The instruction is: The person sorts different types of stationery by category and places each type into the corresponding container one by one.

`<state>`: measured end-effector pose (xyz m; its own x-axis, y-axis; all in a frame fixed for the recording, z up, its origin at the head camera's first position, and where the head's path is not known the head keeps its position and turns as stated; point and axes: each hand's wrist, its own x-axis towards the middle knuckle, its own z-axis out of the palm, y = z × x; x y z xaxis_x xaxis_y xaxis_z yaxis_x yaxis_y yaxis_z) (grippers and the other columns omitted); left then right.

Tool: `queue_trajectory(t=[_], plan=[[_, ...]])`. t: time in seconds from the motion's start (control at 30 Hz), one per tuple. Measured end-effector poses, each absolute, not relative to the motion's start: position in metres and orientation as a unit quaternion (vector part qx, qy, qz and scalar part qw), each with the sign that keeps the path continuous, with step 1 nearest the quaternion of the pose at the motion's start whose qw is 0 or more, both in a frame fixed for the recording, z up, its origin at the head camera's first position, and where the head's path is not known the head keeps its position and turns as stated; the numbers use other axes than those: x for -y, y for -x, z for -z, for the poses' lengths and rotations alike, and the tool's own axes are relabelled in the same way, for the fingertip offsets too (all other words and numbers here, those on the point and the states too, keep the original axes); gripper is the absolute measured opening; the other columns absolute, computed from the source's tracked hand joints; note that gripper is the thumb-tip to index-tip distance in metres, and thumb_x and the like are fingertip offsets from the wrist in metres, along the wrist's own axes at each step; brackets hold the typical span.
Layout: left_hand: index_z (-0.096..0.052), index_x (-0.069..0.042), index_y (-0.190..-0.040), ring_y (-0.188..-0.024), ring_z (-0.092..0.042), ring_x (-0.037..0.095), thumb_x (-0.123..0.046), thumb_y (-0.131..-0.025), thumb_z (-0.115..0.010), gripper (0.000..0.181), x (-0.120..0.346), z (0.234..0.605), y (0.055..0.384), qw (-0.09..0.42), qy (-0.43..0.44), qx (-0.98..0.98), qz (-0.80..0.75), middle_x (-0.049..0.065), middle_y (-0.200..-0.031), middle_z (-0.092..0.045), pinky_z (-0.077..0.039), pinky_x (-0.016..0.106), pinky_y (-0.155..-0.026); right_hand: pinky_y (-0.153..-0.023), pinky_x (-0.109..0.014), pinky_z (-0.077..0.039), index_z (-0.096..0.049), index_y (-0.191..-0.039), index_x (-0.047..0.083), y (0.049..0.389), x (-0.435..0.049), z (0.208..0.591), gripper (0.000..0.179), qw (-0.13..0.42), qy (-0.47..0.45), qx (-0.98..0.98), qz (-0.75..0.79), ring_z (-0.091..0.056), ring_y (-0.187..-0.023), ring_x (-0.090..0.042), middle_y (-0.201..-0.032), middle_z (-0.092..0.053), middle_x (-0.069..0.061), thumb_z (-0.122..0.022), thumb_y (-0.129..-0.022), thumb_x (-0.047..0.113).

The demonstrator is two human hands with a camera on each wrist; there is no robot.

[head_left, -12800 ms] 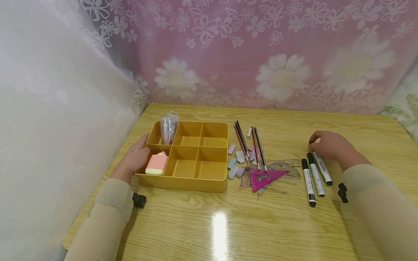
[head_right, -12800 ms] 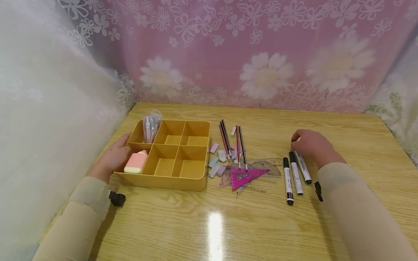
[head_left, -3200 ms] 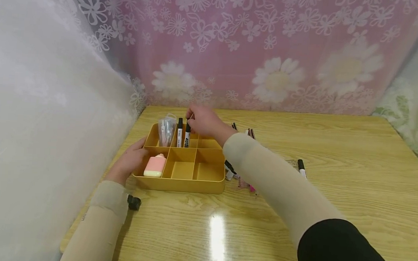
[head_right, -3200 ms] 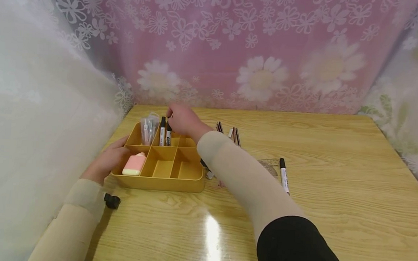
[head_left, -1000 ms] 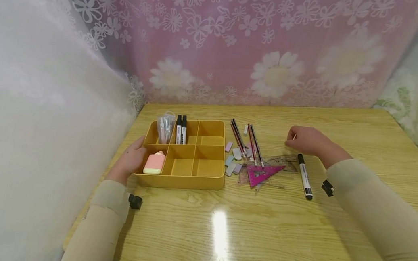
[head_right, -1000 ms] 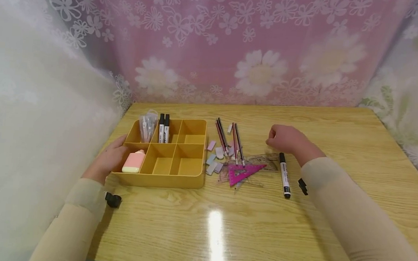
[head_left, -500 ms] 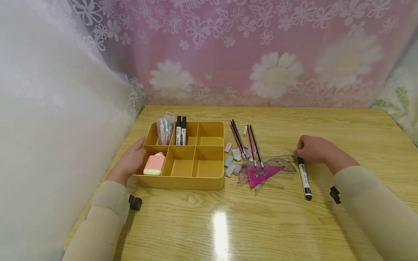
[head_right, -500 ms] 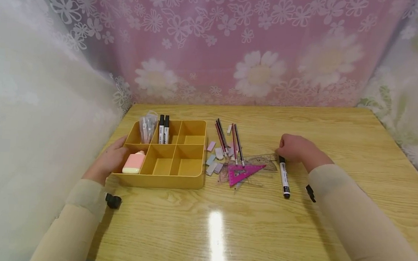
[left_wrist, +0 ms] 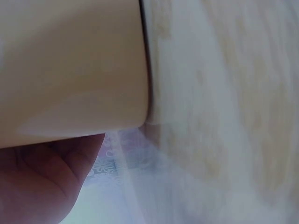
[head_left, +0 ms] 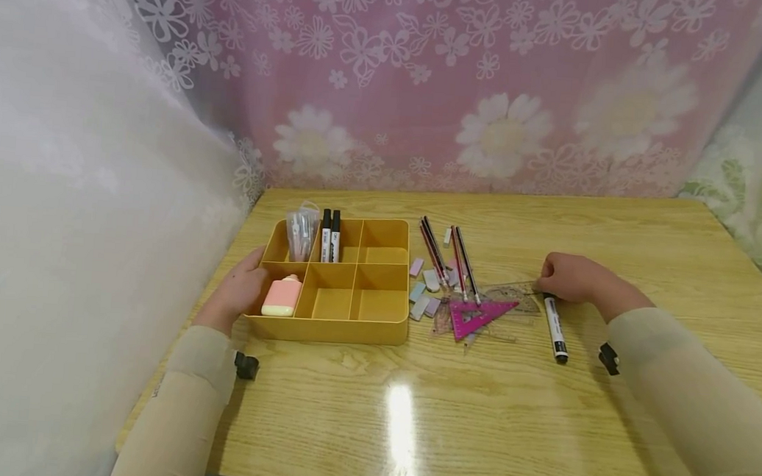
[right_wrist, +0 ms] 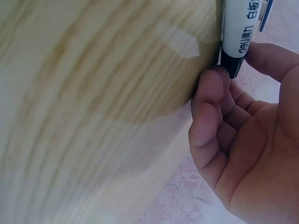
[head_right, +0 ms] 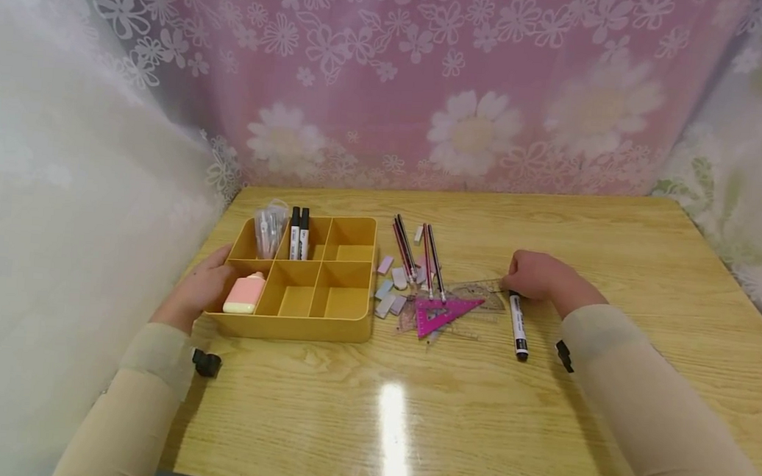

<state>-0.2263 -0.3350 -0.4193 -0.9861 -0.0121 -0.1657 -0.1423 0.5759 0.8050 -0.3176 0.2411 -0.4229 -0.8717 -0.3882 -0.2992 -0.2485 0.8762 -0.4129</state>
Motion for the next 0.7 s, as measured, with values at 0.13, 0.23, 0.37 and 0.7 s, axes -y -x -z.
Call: queue_trajectory(t=[0.13,0.23,0.37,0.7], plan=[[-0.024,-0.019,-0.163,-0.149,-0.021,0.039,-0.017,-0.105,-0.028,0.058,0.335,0.419,0.226,0.074,0.048,-0.884,-0.459,0.015,-0.161,-0.031,-0.014,0.065,-0.117,-0.057,-0.035,-0.041,-0.055,-0.096,0.002,0.317,-0.241,0.423,0.027,0.191,0.169,-0.949,0.187,-0.05,-0.06,-0.021,-0.076,-0.056,-0.007,-0.063,-0.097,0.028],[-0.024,-0.02,-0.163,-0.149,-0.021,0.038,-0.017,-0.105,-0.028,0.058,0.335,0.42,0.226,0.075,0.047,-0.882,-0.462,0.015,-0.162,-0.031,-0.013,0.064,-0.117,-0.057,-0.035,-0.041,-0.055,-0.094,0.003,0.317,-0.241,0.423,0.024,0.191,0.173,-0.948,0.187,-0.05,-0.06,-0.02,-0.076,-0.056,-0.006,-0.063,-0.097,0.026],[-0.024,-0.019,-0.163,-0.149,-0.02,0.038,-0.018,-0.105,-0.029,0.058,0.334,0.419,0.226,0.074,0.044,-0.882,-0.463,0.014,-0.162,-0.03,-0.013,0.064,-0.117,-0.057,-0.035,-0.041,-0.055,-0.092,0.004,0.317,-0.242,0.421,0.021,0.185,0.181,-0.947,0.19,-0.049,-0.061,-0.02,-0.076,-0.056,-0.006,-0.062,-0.097,0.023],[-0.026,-0.019,-0.162,-0.148,-0.022,0.038,-0.017,-0.104,-0.029,0.058,0.333,0.419,0.226,0.072,0.046,-0.884,-0.46,0.015,-0.161,-0.033,-0.014,0.064,-0.117,-0.056,-0.036,-0.04,-0.054,-0.102,0.004,0.314,-0.226,0.405,0.017,0.162,0.194,-0.939,0.235,-0.051,-0.06,-0.021,-0.078,-0.058,-0.007,-0.056,-0.1,0.021]])
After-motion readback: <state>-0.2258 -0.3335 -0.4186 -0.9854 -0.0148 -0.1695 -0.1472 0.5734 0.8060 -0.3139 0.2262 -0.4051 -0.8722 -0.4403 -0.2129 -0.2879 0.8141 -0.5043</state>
